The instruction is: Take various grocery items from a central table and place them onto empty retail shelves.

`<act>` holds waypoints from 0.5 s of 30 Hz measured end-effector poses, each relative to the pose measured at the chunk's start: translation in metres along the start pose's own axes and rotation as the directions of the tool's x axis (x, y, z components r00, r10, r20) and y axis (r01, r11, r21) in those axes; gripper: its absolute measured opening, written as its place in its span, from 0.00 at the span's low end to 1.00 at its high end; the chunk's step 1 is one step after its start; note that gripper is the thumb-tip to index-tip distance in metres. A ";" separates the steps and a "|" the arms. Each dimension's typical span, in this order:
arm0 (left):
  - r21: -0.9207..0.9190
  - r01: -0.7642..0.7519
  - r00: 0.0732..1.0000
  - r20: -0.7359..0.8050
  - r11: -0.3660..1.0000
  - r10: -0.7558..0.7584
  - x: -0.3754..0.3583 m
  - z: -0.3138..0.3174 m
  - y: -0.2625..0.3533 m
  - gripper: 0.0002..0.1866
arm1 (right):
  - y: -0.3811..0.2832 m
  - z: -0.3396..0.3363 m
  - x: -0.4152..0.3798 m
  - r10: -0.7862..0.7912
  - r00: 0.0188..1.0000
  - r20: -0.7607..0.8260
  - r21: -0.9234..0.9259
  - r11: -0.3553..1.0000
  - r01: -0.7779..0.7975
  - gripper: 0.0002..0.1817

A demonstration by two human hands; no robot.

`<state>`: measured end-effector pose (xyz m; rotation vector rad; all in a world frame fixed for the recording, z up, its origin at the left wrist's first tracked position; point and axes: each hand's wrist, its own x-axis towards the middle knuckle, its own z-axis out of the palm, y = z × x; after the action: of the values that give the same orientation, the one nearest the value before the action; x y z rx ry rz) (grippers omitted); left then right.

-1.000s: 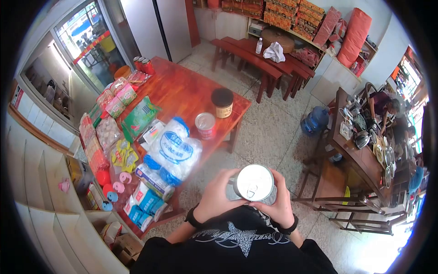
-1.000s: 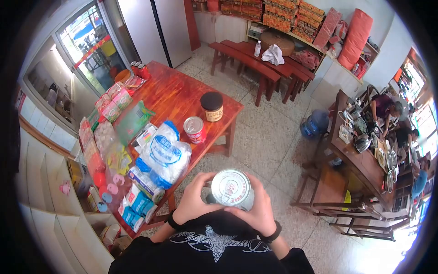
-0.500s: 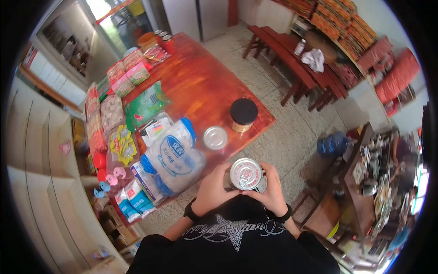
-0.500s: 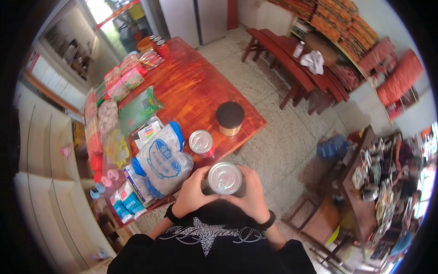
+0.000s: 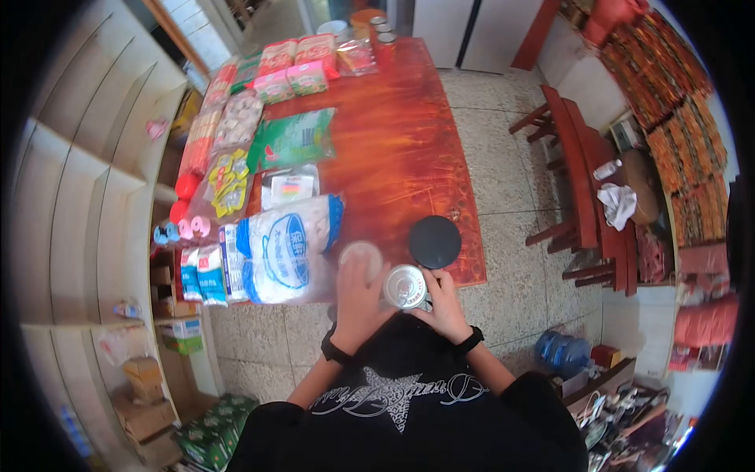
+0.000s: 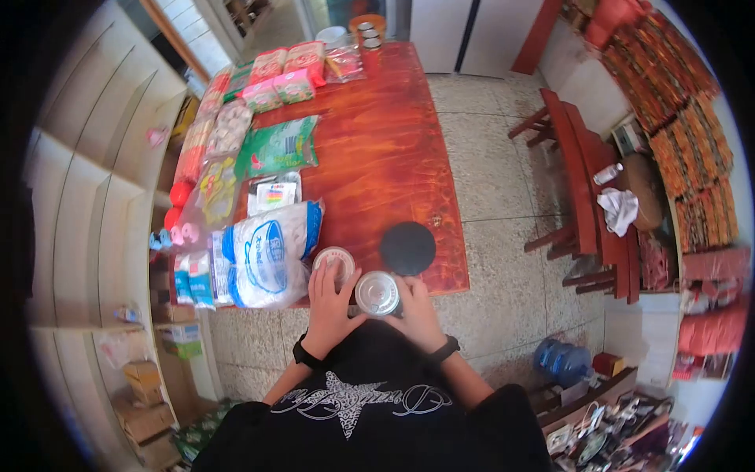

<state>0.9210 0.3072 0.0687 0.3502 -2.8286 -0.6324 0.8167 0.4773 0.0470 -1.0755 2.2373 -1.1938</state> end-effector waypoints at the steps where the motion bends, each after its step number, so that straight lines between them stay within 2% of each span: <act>1: -0.002 0.037 0.999 -0.006 0.999 -0.037 -0.003 0.002 0.004 0.43 | -0.001 -0.004 0.002 0.032 0.999 0.019 -0.006 0.999 -0.032 0.44; 3: 0.012 0.072 0.997 0.005 0.997 -0.072 -0.004 0.004 0.007 0.45 | 0.002 -0.003 0.005 0.049 0.998 0.050 -0.013 0.999 -0.048 0.43; 5: 0.023 0.088 0.996 0.013 0.996 -0.088 0.001 0.007 0.009 0.47 | 0.017 0.009 0.005 0.020 0.999 -0.045 0.136 0.991 -0.014 0.42; 9: 0.048 0.150 0.989 0.002 0.987 -0.151 0.006 0.018 0.013 0.42 | 0.024 0.004 0.011 0.039 0.997 -0.066 0.205 0.978 -0.025 0.39; 11: 0.061 0.172 0.985 -0.030 0.983 -0.170 0.008 0.025 0.014 0.40 | 0.013 -0.010 0.018 -0.005 1.000 -0.026 -0.100 0.995 0.003 0.35; 13: 0.122 0.183 0.979 -0.110 0.976 -0.170 0.009 0.032 0.016 0.36 | 0.017 -0.009 0.020 -0.024 0.999 -0.038 -0.085 0.996 0.020 0.35; 15: 0.112 0.186 0.977 -0.125 0.976 -0.172 0.012 0.032 0.016 0.37 | 0.022 -0.005 0.025 -0.051 0.997 -0.050 -0.072 0.996 0.048 0.35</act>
<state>0.8985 0.3305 0.0495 0.6489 -2.7517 -0.4553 0.7876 0.4685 0.0322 -1.1456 2.3206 -1.1834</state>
